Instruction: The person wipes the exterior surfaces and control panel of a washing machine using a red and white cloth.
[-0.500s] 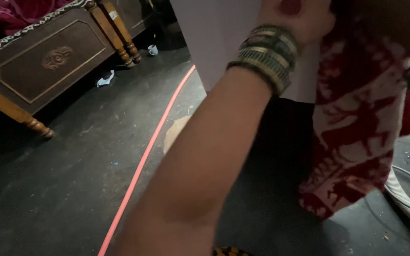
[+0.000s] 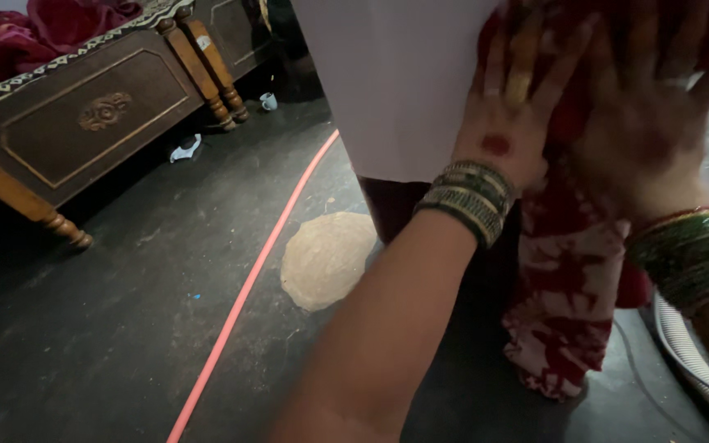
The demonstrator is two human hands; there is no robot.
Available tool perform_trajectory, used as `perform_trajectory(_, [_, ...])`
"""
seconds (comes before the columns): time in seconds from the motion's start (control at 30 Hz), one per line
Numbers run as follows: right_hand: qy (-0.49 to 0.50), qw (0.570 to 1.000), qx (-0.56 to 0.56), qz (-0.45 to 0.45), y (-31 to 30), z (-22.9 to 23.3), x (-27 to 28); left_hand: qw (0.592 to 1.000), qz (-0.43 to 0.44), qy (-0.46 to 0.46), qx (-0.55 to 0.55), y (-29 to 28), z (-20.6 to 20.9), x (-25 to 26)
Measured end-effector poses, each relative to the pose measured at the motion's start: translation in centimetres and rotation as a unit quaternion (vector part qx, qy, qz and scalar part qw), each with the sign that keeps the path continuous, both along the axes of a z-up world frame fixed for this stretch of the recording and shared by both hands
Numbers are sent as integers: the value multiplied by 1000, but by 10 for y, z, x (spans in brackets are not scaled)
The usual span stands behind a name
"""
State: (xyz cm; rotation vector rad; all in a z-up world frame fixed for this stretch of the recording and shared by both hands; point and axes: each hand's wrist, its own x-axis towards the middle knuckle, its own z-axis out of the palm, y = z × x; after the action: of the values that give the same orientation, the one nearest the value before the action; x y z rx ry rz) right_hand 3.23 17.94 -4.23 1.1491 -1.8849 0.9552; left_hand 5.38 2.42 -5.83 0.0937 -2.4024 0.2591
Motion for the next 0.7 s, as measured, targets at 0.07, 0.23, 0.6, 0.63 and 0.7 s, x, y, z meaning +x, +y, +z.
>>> perform_trajectory(0.07, [85, 979, 77, -169, 0, -12, 0, 1000, -5, -1, 8, 2, -11, 3])
perform_trajectory(0.23, [-54, 998, -10, 16, -6, -45, 1, 998, -15, -48, 25, 7, -34, 17])
perform_trajectory(0.6, [52, 986, 79, -137, -9, -141, -17, 955, 84, -278, 53, 23, -79, 33])
perform_trajectory(0.63, [-40, 999, 9, -8, -9, -150, -19, 955, 89, -279, 48, 23, -88, 34])
perform_trajectory(0.7, [-55, 998, 9, 11, -8, -171, -22, 955, 97, -278, 36, 24, -105, 34])
